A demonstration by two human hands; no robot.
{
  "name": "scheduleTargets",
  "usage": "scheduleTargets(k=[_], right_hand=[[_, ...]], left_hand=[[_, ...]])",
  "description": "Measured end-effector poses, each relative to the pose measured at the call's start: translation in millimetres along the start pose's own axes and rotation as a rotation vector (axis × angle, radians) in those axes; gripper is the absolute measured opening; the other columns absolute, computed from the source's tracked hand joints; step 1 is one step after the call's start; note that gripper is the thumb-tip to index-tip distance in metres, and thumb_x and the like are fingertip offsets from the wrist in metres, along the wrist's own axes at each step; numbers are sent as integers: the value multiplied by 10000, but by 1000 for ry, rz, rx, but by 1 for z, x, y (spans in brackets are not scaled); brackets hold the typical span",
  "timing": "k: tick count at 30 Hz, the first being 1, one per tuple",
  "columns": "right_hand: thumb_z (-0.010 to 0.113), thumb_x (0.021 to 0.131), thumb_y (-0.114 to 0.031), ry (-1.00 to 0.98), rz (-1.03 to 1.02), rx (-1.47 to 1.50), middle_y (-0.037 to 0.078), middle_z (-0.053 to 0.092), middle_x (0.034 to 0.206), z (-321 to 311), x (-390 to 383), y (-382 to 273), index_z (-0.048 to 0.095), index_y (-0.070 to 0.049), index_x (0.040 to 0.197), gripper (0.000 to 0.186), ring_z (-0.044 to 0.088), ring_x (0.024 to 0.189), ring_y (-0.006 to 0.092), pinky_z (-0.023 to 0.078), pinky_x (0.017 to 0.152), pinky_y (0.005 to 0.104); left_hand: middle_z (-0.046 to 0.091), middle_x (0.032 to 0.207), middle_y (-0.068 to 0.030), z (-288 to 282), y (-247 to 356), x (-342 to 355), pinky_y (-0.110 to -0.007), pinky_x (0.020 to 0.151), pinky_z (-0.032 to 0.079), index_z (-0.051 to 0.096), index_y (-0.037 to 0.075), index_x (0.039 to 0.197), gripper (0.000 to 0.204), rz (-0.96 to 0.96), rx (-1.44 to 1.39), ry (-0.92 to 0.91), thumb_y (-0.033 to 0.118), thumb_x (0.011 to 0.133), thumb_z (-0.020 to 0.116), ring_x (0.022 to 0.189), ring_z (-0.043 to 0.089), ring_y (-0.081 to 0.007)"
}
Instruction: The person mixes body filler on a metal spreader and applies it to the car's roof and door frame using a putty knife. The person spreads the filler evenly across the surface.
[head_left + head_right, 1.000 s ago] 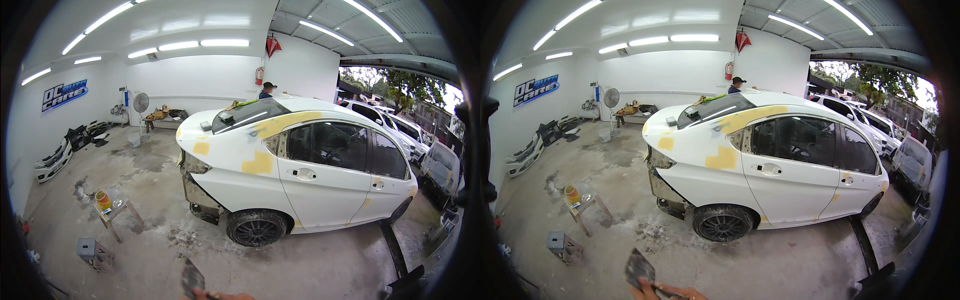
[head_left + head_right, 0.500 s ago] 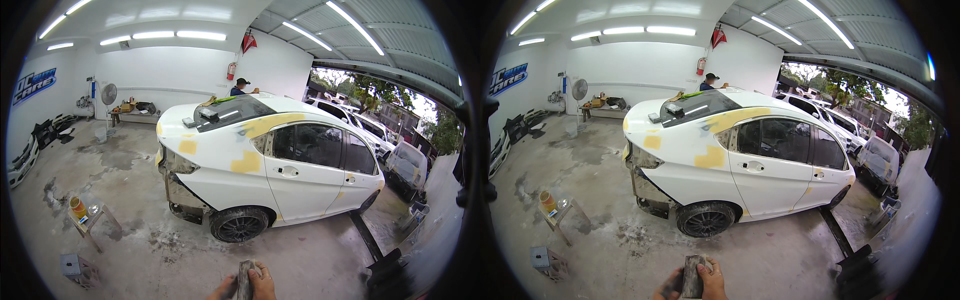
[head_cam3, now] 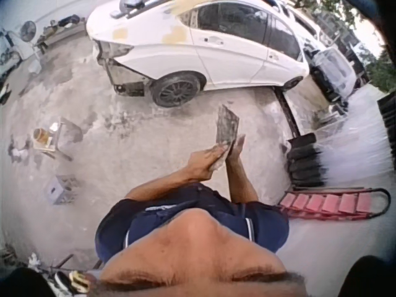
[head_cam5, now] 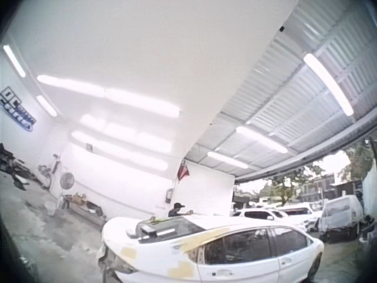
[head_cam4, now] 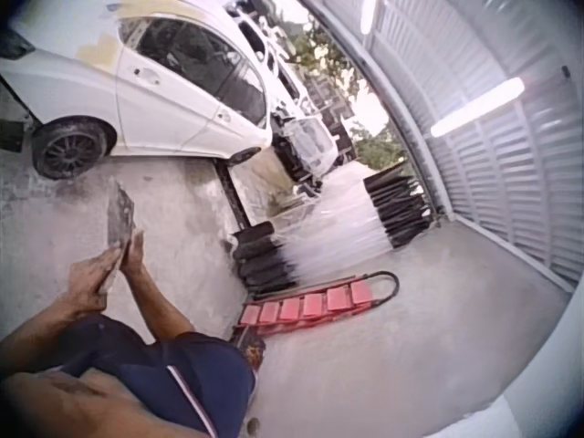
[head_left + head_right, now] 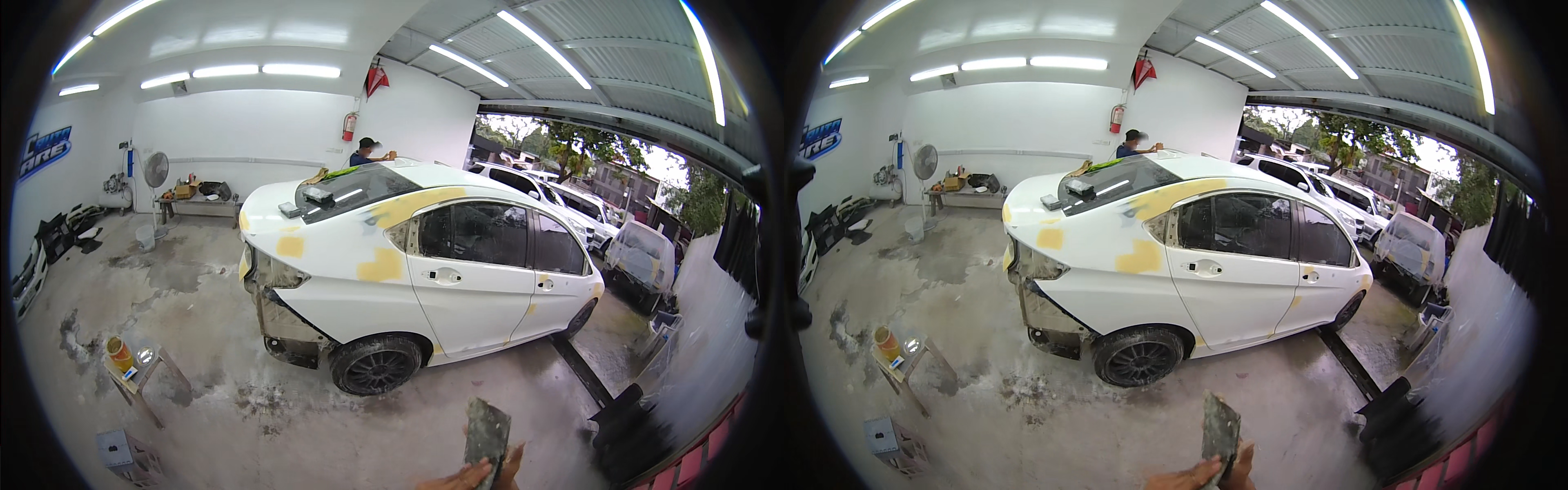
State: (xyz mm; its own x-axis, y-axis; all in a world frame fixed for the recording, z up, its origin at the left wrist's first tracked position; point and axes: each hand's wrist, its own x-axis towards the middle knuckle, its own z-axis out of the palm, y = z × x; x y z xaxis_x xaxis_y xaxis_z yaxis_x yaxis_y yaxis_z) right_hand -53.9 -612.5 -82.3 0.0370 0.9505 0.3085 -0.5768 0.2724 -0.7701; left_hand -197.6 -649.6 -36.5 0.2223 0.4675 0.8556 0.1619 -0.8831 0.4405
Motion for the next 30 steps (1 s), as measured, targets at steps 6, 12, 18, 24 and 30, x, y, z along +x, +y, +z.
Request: scheduleTargets(k=[6, 12, 18, 24, 30], right_hand=[[581, 948, -467, -44, 25, -46, 227, 448, 1532, -1, -33, -52, 354, 52, 1521, 805, 468, 1387, 311, 364, 1149, 408], [656, 895, -489, -295, -114, -410, 234, 421, 1551, 3, -113, -112, 307, 97, 1534, 935, 497, 1355, 302, 386, 1129, 400], [475, 1051, -238, -143, 343, -1001, 188, 702, 1116, -32, -196, -115, 653, 49, 1200, 369, 642, 1032, 282, 499, 885, 412], [554, 1013, -131, -30, 64, -859, 138, 712, 1111, -59, -274, -72, 651, 29, 1220, 279, 655, 1019, 209, 518, 907, 340], [653, 984, -469, -183, 346, 793, 84, 696, 1012, -38, -296, -80, 590, -56, 1279, 511, 673, 971, 207, 572, 874, 346]], left_hand=[[669, 1228, -231, 20, 33, -17, -453, 837, 559, 362, 94, 1567, 650, -309, -53, -41, 179, 951, 549, 1027, 684, -406], [527, 1451, -248, 48, 101, -54, -437, 952, 531, 338, 96, 1578, 650, -562, -53, -244, 131, 959, 534, 1200, 617, -401], [708, 1060, -278, 22, 127, -79, -397, 847, 550, 475, -48, 1459, 522, -540, 83, 308, 61, 958, 573, 972, 729, -391], [567, 1398, -272, 50, 172, -120, -439, 1058, 473, 364, 26, 1546, 584, -741, -106, 4, 113, 992, 530, 1261, 572, -436], [432, 1585, -139, 38, 163, -145, -519, 1195, 310, 414, 118, 1548, 710, -3, 8, -524, 99, 867, 612, 1471, 392, -368]])
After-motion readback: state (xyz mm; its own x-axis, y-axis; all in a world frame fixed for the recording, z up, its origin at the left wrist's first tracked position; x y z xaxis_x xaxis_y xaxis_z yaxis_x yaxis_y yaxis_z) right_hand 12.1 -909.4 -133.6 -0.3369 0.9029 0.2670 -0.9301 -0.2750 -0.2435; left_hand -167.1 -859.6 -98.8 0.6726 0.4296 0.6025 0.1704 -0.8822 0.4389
